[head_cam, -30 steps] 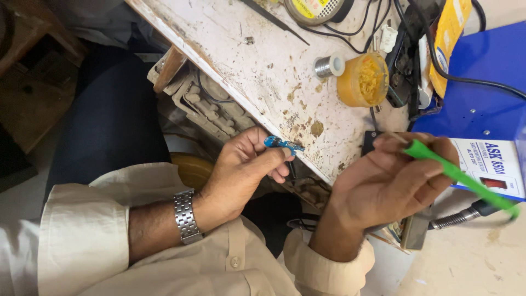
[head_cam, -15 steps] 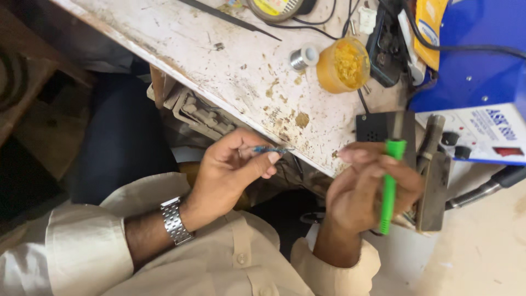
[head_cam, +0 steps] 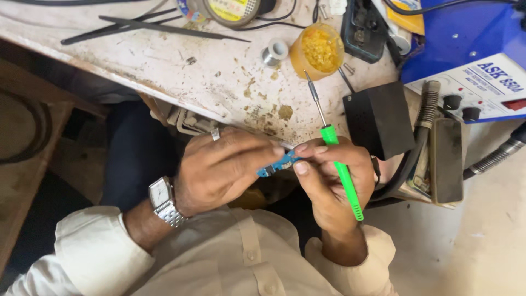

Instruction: The person uses a soldering iron and tweezers to apply solder to a small blue electronic component on a workbench. They repeatedly heat and adjust the component, occasionally using tweezers to position it, then set the soldering iron down.

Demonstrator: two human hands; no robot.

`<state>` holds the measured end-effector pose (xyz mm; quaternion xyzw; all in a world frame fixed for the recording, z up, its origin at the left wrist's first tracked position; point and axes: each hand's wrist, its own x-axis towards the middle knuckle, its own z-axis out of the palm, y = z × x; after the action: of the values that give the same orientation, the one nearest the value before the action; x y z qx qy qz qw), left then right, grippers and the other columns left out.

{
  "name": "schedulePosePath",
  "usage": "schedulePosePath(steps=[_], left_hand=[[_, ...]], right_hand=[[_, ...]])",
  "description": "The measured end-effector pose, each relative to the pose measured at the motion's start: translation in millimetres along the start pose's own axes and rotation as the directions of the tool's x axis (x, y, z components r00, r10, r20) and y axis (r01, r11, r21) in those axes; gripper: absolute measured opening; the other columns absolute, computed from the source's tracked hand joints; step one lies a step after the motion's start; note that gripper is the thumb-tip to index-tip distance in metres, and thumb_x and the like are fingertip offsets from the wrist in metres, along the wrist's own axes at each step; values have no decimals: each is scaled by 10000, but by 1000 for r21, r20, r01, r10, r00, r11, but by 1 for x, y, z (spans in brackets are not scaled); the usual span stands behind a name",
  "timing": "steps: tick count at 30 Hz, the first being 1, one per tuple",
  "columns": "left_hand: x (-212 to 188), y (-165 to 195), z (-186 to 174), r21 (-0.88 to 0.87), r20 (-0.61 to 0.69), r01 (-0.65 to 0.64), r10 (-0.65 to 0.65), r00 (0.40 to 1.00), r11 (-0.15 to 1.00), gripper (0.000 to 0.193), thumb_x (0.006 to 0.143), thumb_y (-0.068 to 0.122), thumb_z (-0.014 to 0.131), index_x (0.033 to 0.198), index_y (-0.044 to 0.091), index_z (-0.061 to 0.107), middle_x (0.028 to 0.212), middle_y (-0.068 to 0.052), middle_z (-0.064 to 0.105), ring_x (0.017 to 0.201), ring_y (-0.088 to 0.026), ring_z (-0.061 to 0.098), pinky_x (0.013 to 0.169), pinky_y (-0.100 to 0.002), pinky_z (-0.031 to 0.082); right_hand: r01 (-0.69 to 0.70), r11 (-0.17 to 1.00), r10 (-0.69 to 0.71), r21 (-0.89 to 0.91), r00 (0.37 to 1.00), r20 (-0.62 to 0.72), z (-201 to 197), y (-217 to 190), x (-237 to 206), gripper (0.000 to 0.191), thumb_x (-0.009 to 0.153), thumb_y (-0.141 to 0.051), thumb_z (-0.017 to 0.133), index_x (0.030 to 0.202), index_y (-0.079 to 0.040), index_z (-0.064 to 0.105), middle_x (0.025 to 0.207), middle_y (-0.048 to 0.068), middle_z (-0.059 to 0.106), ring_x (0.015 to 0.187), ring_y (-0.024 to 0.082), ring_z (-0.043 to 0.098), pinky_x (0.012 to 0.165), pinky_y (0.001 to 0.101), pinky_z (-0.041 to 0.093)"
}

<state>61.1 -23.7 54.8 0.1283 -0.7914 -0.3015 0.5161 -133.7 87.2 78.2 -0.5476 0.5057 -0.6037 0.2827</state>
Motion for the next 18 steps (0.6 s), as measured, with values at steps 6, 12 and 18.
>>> schedulePosePath(steps=[6, 12, 18], left_hand=[[6, 16, 8, -492, 56, 527, -579, 813, 693, 231, 1054, 15, 617, 1267, 29, 703, 1070, -62, 747, 848, -89, 703, 756, -238, 594], [15, 21, 5, -347, 93, 523, -526, 845, 779, 183, 913, 20, 756, 1095, 38, 747, 911, -29, 706, 754, -60, 668, 680, -216, 553], [23, 24, 7, -318, 62, 575, -589, 806, 754, 134, 894, 29, 757, 1027, 46, 745, 867, -16, 691, 705, -57, 662, 627, -212, 536]], right_hand=[[9, 999, -11, -40, 999, -50, -3, 8, 3, 367, 983, 162, 691, 1237, -37, 514, 1104, 178, 670, 1004, 197, 699, 860, 284, 612], [40, 994, -45, -102, 998, -48, 1, 9, 6, 365, 998, 166, 692, 1251, -32, 518, 1132, 171, 663, 1010, 173, 691, 887, 266, 598], [35, 998, -36, -60, 999, -21, 7, 4, 10, 392, 989, 182, 683, 1260, -27, 492, 1171, 163, 638, 1070, 174, 669, 951, 282, 592]])
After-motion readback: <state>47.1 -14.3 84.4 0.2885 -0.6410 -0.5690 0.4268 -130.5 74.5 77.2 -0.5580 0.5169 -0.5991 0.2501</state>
